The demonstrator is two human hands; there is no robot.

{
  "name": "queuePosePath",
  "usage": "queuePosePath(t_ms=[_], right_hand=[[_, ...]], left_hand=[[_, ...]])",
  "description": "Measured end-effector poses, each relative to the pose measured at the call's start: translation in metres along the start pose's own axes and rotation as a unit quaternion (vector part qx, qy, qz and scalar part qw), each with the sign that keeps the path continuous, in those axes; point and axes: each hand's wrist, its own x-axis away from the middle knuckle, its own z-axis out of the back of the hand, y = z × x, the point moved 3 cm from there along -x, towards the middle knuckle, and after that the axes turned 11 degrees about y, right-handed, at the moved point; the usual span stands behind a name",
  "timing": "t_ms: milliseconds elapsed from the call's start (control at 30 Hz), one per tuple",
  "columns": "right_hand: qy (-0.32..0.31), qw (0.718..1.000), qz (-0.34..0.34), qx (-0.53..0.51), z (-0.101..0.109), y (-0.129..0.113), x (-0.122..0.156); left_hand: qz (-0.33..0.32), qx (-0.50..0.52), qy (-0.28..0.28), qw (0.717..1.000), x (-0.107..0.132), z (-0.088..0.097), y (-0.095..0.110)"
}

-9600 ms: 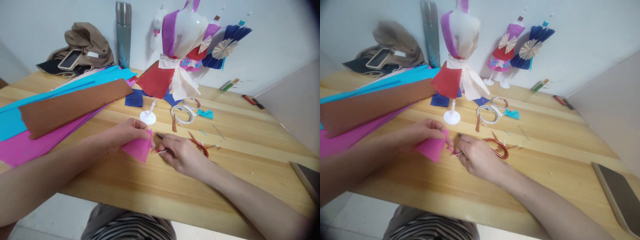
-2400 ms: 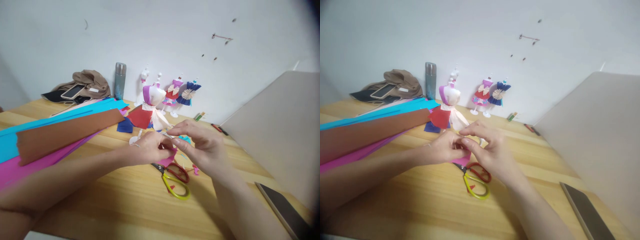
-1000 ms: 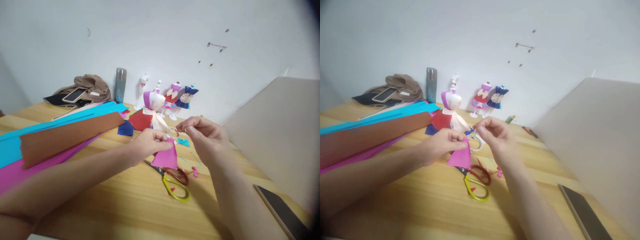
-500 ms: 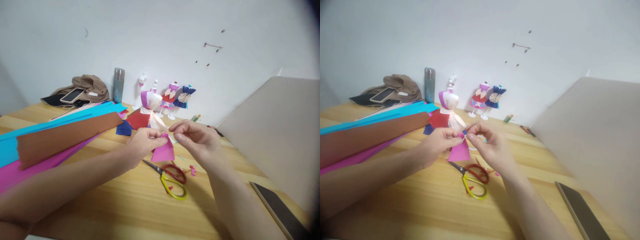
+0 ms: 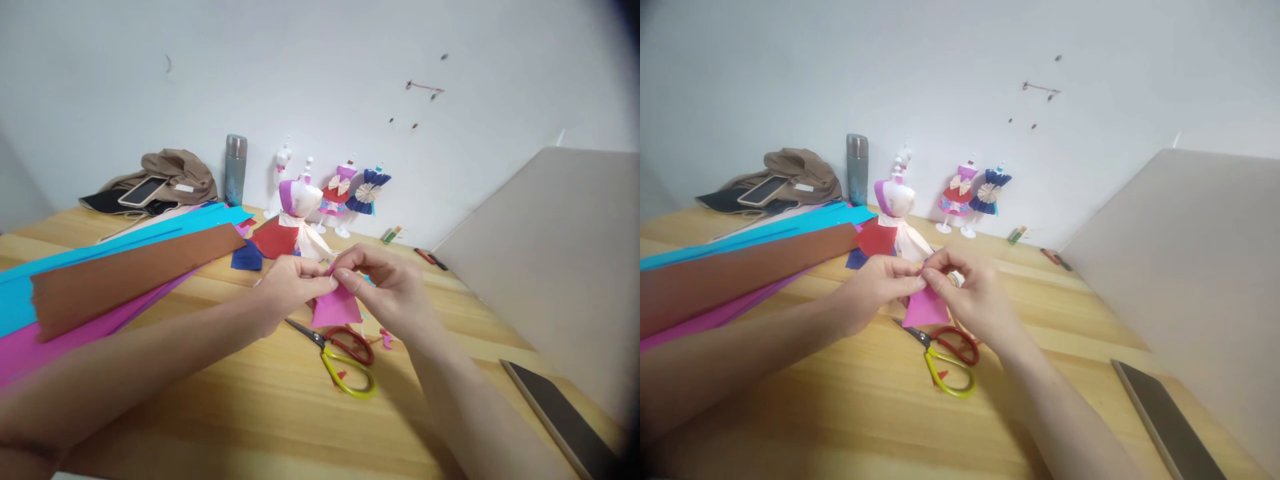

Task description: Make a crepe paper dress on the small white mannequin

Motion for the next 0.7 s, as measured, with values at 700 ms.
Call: queuePosePath(t_ms=[700], right_hand=[[0.074,0.996,-0.025,-0.033,0.016,-0.009,0.001]], left_hand=[[-0.039,-0.123,0.019,0.991,0.002,-0.004,-0.009]])
